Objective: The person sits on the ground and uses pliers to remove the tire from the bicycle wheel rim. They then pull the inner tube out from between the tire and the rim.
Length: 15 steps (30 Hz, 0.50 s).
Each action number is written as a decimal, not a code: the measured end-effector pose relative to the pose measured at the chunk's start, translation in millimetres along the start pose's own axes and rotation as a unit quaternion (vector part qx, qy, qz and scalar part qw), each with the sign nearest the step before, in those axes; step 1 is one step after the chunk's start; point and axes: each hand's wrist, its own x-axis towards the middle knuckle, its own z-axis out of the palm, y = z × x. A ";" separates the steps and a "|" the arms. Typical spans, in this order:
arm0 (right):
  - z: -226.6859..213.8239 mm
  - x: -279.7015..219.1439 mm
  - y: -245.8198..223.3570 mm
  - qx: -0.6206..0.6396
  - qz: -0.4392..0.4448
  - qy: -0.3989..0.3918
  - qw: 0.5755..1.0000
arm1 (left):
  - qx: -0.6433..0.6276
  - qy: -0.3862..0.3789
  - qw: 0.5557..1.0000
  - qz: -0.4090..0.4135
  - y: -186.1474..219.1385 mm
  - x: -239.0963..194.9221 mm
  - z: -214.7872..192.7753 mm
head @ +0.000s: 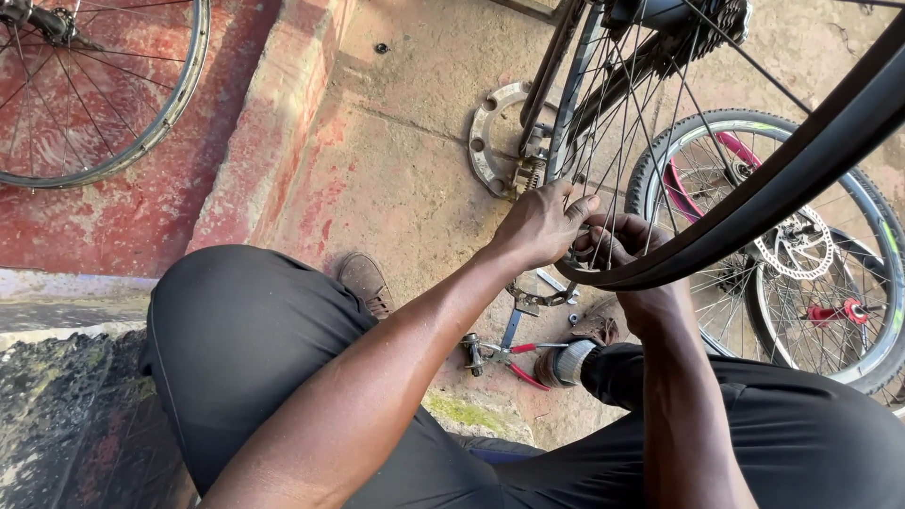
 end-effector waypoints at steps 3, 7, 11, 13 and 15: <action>-1.8 2.1 -1.7 -0.017 0.003 -0.012 1.000 | -0.012 0.005 1.000 -0.002 0.6 0.0 -0.8; -4.1 -2.4 -12.3 -0.033 0.007 -0.025 0.999 | -0.019 0.010 1.000 -0.004 -4.2 5.8 3.6; -14.1 -2.8 -7.8 0.058 0.031 -0.101 0.993 | -0.045 -0.004 0.999 -0.012 13.0 -14.9 -14.6; -23.1 4.3 7.8 0.090 0.038 -0.121 0.988 | -0.054 -0.014 0.998 -0.023 19.0 -21.8 -22.9; -31.7 14.5 26.9 0.153 0.040 -0.157 0.975 | -0.058 -0.015 0.998 -0.011 15.1 -14.6 -21.4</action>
